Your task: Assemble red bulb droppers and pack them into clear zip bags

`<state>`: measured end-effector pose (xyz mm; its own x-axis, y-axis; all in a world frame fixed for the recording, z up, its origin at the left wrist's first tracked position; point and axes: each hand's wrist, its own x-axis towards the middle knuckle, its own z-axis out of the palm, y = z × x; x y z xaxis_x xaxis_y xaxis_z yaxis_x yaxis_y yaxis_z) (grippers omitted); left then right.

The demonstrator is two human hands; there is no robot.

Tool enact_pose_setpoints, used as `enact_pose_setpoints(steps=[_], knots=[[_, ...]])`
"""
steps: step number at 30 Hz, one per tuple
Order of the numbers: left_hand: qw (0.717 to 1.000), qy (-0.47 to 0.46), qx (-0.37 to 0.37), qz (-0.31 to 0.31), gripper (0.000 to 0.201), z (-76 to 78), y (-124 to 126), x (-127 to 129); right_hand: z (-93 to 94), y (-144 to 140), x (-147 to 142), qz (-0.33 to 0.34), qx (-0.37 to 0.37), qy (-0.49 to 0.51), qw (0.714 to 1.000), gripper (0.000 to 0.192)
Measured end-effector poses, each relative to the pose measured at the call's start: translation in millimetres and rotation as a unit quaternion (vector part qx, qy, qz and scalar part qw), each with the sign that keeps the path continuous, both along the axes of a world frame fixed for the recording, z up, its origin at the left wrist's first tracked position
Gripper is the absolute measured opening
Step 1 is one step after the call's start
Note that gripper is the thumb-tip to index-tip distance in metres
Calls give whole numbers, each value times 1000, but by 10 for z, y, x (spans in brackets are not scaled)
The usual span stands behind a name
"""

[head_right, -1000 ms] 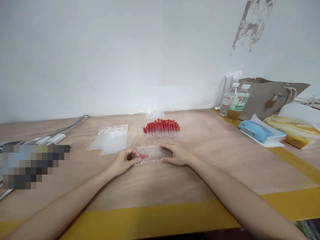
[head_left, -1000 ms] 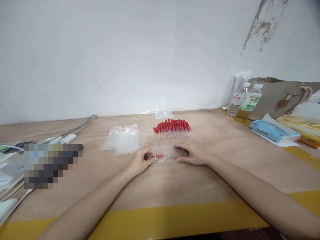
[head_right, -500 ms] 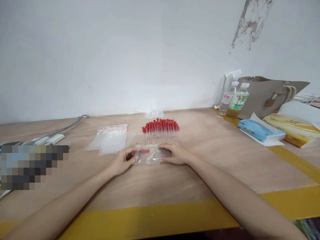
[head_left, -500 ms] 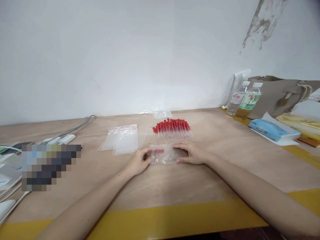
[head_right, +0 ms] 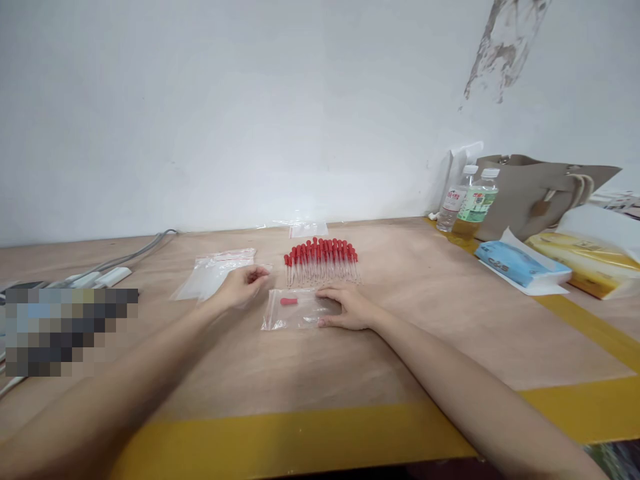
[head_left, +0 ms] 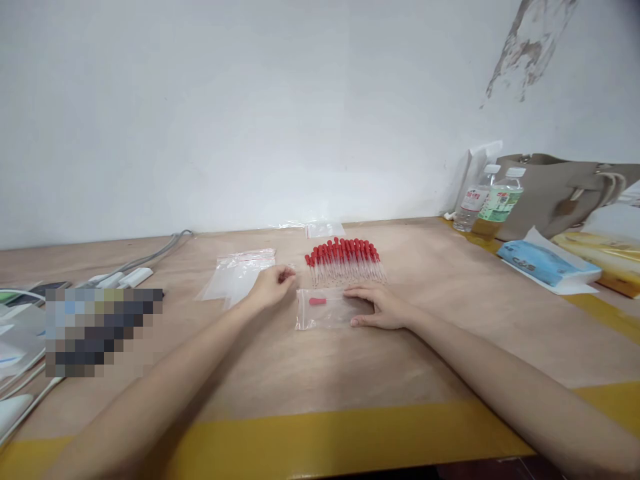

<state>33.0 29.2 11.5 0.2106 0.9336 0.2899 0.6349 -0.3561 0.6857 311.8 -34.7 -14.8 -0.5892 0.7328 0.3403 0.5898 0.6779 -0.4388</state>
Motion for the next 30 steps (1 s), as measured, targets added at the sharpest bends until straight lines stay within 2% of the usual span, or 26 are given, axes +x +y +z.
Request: enact_pose_setpoints(steps=[4,7,10,13,18,22,27,30], knots=[[996,44,-21,80,30,99,378,287,19,-3,-2,10,5,-2,1000,63],[992,48,-48,106,31,31,607,455,29,-9,-4,12,6,-2,1000,62],[988,55,-81,119,25,-67,732,525,26,-8,-8,9,9,-3,1000,62],[983,62,-103,139,27,-116,780,538,18,-1,-11,8,16,-4,1000,62],[973,61,-124,185,45,-104,853,576,6,9,-15,7,18,-5,1000,62],[969,39,-159,185,39,-95,931,620,-4,13,-15,7,26,-3,1000,61],[965,-38,-190,179,38,-75,931,627,-10,20,-12,7,25,-1,1000,61],[960,-112,-194,167,42,14,838,589,-2,13,-12,12,22,0,1000,60]])
